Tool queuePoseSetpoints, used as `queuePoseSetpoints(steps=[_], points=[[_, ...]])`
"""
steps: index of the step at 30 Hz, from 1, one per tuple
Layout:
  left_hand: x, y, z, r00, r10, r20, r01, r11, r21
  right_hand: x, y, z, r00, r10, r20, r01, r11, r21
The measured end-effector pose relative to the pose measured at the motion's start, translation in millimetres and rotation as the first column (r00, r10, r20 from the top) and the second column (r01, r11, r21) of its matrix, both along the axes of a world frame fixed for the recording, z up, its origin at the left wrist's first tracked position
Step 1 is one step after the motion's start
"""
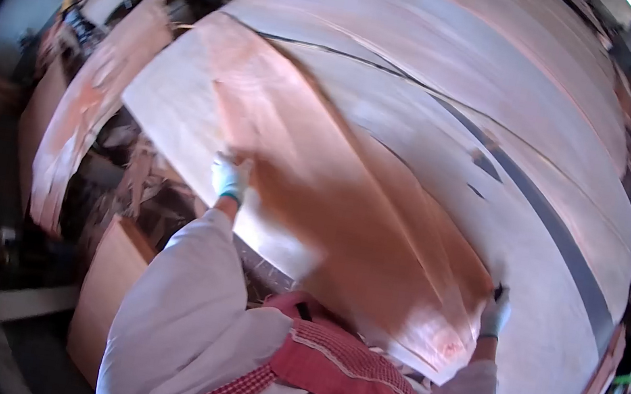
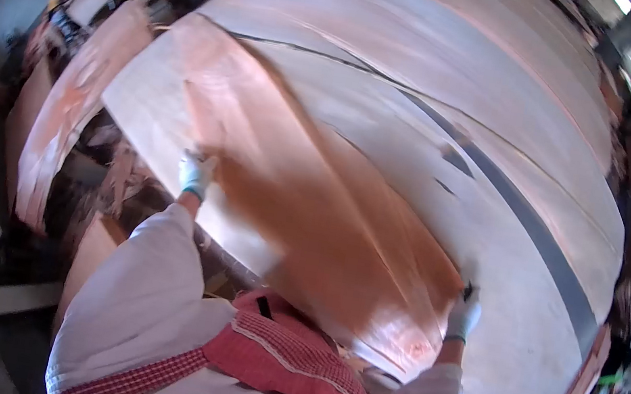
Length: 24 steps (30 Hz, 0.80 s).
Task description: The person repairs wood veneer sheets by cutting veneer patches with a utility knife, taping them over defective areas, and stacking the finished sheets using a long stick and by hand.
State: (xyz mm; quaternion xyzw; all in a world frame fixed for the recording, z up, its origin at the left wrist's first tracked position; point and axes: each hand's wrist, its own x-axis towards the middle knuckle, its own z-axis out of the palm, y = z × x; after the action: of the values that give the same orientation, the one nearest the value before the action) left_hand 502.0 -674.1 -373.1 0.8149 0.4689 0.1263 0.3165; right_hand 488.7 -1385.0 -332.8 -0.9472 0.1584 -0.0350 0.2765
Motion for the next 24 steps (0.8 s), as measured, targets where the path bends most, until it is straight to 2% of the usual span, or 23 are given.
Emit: queuePoseSetpoints(steps=[1,2,3,4,6,7,8,9,10,11,12,13,16,17,19,20,21,22,23,24], points=[[3,7,-23,0.990,0.100,0.097,-0.109,0.990,0.094,-1,-5,-10,0.998,0.035,0.051,-0.032,0.998,-0.057],[5,-17,10,0.972,0.146,0.186,-0.153,0.988,0.023,-2,-2,-9,0.999,0.002,0.040,0.003,0.994,-0.110],[13,-6,-21,0.957,0.188,0.223,-0.197,0.980,0.015,1,2,-5,1.000,-0.004,0.006,0.005,0.994,-0.111],[20,7,-43,0.963,0.202,0.178,-0.138,0.938,-0.317,2,3,-2,0.999,-0.017,-0.030,0.014,0.993,-0.116],[17,-1,-22,0.957,0.204,0.205,-0.069,0.849,-0.523,1,2,-2,0.996,-0.051,-0.072,0.039,0.987,-0.159],[16,-12,-5,0.957,0.196,0.215,-0.021,0.784,-0.620,-1,1,-5,0.999,-0.036,-0.030,0.032,0.992,-0.122],[11,-13,5,0.941,0.179,0.288,0.046,0.774,-0.631,-2,1,-8,0.999,-0.031,0.014,0.032,0.996,-0.089],[5,2,-1,0.965,0.119,0.235,0.045,0.804,-0.594,-4,0,-9,0.998,-0.031,0.060,0.035,0.998,-0.056],[-10,29,-36,0.861,0.112,0.496,0.254,0.751,-0.609,-7,9,2,0.998,-0.013,0.058,0.018,0.996,-0.083],[-23,16,-1,0.895,0.180,0.407,0.127,0.774,-0.621,-10,12,4,0.999,-0.002,0.051,0.006,0.997,-0.081],[-42,30,-4,0.888,0.236,0.395,0.113,0.720,-0.684,-15,13,5,0.999,0.006,0.038,-0.003,0.997,-0.078],[-57,11,35,0.908,0.283,0.307,-0.013,0.754,-0.656,-23,14,6,1.000,0.013,0.028,-0.011,0.997,-0.075],[-114,29,11,0.815,0.387,0.432,0.024,0.722,-0.691,-45,32,19,0.996,0.077,-0.037,-0.075,0.996,0.037],[-130,42,-5,0.796,0.406,0.449,0.031,0.713,-0.700,-50,34,18,0.993,0.122,-0.008,-0.121,0.992,0.038],[-154,78,-38,0.886,0.361,0.292,-0.065,0.719,-0.692,-57,38,13,0.974,0.221,0.048,-0.223,0.974,0.042],[-160,86,-47,0.917,0.341,0.209,-0.114,0.724,-0.680,-55,44,24,0.972,0.232,0.021,-0.233,0.971,0.050],[-155,78,-43,0.940,0.317,0.123,-0.244,0.881,-0.405,-51,45,25,0.975,0.220,0.019,-0.221,0.974,0.053],[-138,56,-22,0.947,0.321,0.031,-0.318,0.945,-0.076,-46,46,24,0.978,0.210,0.016,-0.211,0.976,0.056],[-116,30,3,0.936,0.349,-0.053,-0.324,0.908,0.264,-40,47,25,0.979,0.201,0.016,-0.201,0.978,0.059],[-97,12,23,0.963,0.255,0.087,-0.268,0.872,0.409,-33,48,28,0.980,0.198,0.020,-0.199,0.978,0.071]])
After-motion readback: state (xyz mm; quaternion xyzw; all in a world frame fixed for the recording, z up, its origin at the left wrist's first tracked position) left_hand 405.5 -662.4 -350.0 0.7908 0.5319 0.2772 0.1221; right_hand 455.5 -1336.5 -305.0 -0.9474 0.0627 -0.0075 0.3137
